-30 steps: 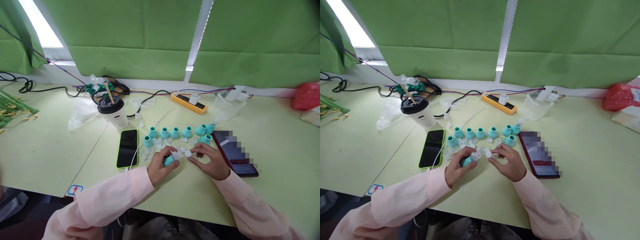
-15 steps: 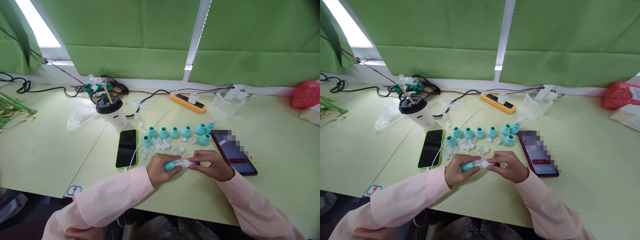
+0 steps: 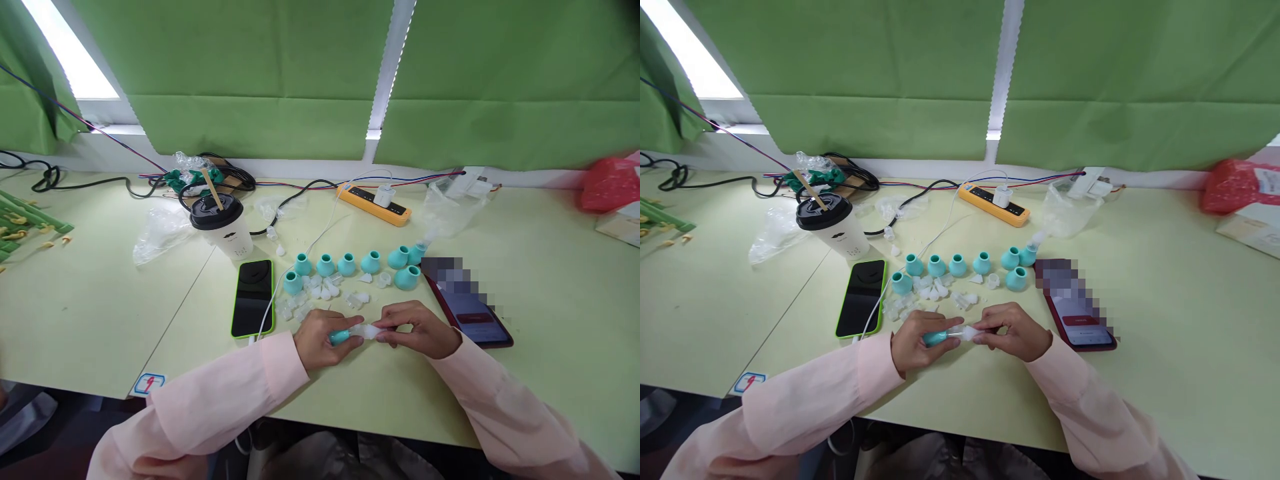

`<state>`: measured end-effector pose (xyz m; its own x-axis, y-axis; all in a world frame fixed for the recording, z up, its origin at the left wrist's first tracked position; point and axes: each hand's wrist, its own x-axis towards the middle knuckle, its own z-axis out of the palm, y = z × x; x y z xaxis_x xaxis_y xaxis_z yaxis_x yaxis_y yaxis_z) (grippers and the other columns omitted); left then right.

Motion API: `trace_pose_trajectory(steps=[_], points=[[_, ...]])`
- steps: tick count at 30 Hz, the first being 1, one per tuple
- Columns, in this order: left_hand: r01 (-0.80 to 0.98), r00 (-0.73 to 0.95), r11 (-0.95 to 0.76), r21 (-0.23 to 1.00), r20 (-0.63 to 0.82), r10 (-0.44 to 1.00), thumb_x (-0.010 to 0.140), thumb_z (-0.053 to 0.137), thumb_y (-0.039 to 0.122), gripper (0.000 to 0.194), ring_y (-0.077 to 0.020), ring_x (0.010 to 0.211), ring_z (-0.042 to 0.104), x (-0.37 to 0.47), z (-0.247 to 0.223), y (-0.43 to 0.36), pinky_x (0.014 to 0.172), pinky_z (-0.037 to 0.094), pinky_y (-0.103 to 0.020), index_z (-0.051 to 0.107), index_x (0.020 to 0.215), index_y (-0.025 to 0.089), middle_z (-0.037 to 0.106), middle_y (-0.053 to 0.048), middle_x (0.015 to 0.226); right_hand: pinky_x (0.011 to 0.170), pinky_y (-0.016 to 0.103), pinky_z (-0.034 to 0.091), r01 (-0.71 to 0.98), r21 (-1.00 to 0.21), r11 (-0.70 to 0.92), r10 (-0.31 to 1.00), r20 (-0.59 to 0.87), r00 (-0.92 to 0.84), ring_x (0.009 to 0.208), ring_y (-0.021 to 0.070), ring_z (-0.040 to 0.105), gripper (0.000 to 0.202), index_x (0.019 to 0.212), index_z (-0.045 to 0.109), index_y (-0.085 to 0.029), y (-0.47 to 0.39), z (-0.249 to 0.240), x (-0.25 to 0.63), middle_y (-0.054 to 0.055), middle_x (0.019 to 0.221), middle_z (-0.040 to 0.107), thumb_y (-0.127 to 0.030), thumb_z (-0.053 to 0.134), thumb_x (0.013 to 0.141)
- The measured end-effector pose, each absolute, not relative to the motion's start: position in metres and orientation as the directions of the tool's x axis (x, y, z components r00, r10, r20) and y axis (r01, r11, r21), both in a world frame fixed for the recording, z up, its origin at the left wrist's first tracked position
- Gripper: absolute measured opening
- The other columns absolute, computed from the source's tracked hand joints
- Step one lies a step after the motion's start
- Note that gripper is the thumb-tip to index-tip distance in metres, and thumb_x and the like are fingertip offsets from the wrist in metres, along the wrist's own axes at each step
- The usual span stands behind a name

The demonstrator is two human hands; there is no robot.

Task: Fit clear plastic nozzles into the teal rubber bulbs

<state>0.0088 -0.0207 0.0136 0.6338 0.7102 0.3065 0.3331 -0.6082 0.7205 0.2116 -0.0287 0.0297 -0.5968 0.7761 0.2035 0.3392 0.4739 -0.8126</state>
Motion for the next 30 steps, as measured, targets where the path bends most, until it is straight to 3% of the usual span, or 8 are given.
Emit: trace_pose_trajectory(steps=[13,18,26,30], points=[[0.335,0.655,-0.708,0.622,0.387,0.649,0.076,0.049,0.033,0.032,-0.0115,0.047,0.051,0.006,0.008,-0.018,0.044,0.035,-0.02,0.062,0.095,0.01,0.059,-0.005,0.056,0.045,0.021,0.042,0.303,-0.882,0.36,0.818,0.142,-0.557,0.046,0.0096,0.051,0.016,0.077,0.068,-0.01,-0.027,0.02,0.208,0.002,0.052,0.051,-0.022,0.059,0.071],[0.286,0.641,-0.704,0.65,0.417,0.645,0.076,0.05,0.033,0.032,-0.0105,0.046,0.05,0.005,0.006,-0.016,0.044,0.035,-0.02,0.062,0.095,0.01,0.058,-0.005,0.056,0.043,0.02,0.041,0.298,-0.891,0.343,0.842,0.15,-0.518,0.043,0.0084,0.049,0.015,0.075,0.068,-0.013,-0.029,0.022,0.206,0.001,0.051,0.051,-0.024,0.059,0.07],[0.218,0.529,-0.621,0.753,0.444,0.724,0.074,0.053,0.032,0.032,-0.0119,0.055,0.052,0.007,0.008,-0.02,0.052,0.041,-0.022,0.058,0.099,0.012,0.059,-0.005,0.066,0.042,0.02,0.039,0.304,-0.808,0.505,0.831,0.361,-0.423,0.045,0.0077,0.048,0.016,0.081,0.066,-0.018,-0.037,0.045,0.197,0.0,0.056,0.052,-0.02,0.052,0.076],[0.12,0.544,-0.632,0.766,0.482,0.687,0.072,0.054,0.032,0.045,-0.0151,0.071,0.055,0.004,0.013,-0.021,0.064,0.045,-0.027,0.048,0.113,0.015,0.059,-0.007,0.081,0.044,0.021,0.039,0.398,-0.748,0.531,0.843,0.42,-0.336,0.047,0.0087,0.046,0.016,0.081,0.065,-0.021,-0.045,0.069,0.201,0.0,0.055,0.051,-0.018,0.05,0.077]])
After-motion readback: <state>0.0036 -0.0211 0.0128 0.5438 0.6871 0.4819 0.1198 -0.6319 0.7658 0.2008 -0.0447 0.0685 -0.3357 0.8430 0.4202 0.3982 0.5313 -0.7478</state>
